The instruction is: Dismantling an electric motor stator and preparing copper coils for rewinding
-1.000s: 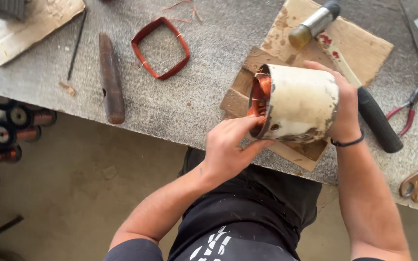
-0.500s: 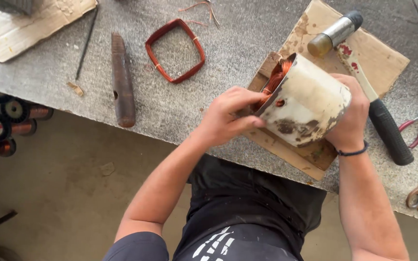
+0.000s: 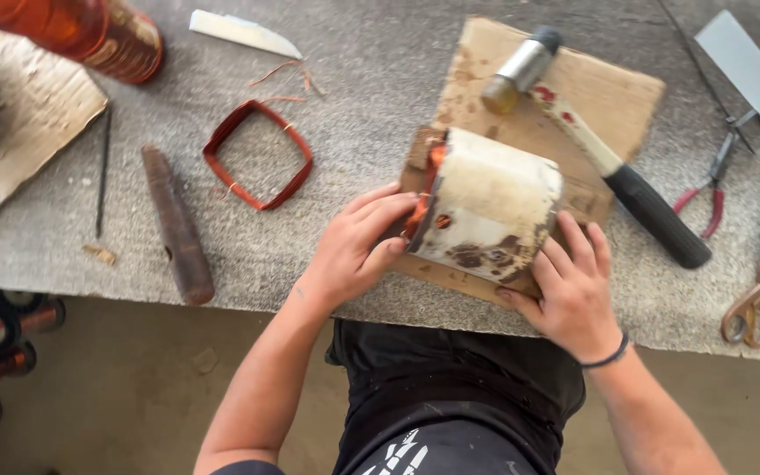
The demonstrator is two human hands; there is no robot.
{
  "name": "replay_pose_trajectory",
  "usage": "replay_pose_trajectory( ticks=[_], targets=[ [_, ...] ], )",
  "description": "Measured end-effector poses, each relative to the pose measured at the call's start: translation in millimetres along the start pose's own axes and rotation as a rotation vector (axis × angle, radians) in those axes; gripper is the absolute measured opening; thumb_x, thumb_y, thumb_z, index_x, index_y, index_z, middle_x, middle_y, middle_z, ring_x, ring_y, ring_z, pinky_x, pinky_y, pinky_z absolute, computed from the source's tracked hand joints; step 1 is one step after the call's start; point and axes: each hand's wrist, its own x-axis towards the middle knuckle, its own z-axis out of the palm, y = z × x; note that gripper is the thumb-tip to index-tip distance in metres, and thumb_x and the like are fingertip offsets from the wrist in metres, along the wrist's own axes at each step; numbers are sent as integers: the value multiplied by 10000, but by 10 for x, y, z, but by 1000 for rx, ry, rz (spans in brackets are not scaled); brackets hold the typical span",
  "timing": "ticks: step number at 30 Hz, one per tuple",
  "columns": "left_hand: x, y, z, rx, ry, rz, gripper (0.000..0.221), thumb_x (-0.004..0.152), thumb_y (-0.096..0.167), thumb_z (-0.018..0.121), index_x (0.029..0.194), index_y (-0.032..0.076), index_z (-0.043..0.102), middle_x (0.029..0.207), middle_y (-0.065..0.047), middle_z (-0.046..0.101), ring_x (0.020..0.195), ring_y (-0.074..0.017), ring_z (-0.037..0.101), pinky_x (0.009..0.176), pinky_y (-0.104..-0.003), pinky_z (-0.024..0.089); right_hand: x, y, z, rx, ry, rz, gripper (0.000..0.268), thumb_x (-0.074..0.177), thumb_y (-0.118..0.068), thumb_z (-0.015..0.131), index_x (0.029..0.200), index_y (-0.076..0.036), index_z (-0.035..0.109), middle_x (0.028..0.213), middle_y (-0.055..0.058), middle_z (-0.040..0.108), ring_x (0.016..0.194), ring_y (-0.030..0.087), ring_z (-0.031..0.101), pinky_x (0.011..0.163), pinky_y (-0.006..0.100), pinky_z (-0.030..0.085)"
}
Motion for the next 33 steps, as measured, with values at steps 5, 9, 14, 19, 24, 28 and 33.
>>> replay_pose_trajectory(
  ticks=[5,9,14,19,24,28,33],
  targets=[
    [-181,254,6,111,13,-58,624,1050,555,444,1380,56,623,1303,-196,683,1276,-447,593,1051,-552,496,233,388,50,102,24,-217,751,798,-702,681,1265,-116,717,1333,96,695,1428,352,500,1274,542,246],
    [-264,486,209,226,43,-29,656,1013,572,517,1347,20,630,1273,-214,691,1243,-447,620,1018,-538,521,476,913,63,133,-36,-385,741,755,-690,698,1231,-123,724,1376,72,696,1443,317,508,1282,507,266],
    [-221,825,564,315,71,-157,632,850,357,767,1337,-11,604,1349,-151,680,1252,-351,637,1094,-460,482,820,1534,66,66,-83,-533,661,845,-484,808,1389,-126,691,1509,144,652,1415,421,586,1220,577,386],
    [39,1164,880,230,-41,-231,547,890,340,692,1349,78,549,1374,-128,646,1272,-344,589,1098,-467,401,1244,1658,-145,-290,-31,-622,506,1121,-365,692,1586,-305,502,1641,-11,526,1481,245,488,1095,395,529],
    [62,1111,1266,209,35,-83,465,885,337,728,1278,104,640,1437,-242,574,1245,-418,549,997,-504,460,1223,1775,-181,-582,-67,-499,462,1063,-439,728,1521,-377,711,1570,-98,747,1405,168,702,1066,288,608],
    [106,1041,1130,95,-91,-108,393,924,337,692,1259,133,666,1450,-237,581,1282,-444,550,1078,-524,459,1003,1542,-208,-248,-47,-229,464,1015,-152,727,1475,-118,775,1502,125,758,1347,311,704,1006,436,568],
    [139,778,731,234,-39,15,391,961,201,717,1336,133,628,1278,-49,745,1015,-251,763,826,-407,579,378,782,-319,259,249,-13,202,1123,55,558,1183,160,720,1133,325,766,1066,413,759,932,446,643]
  ],
)
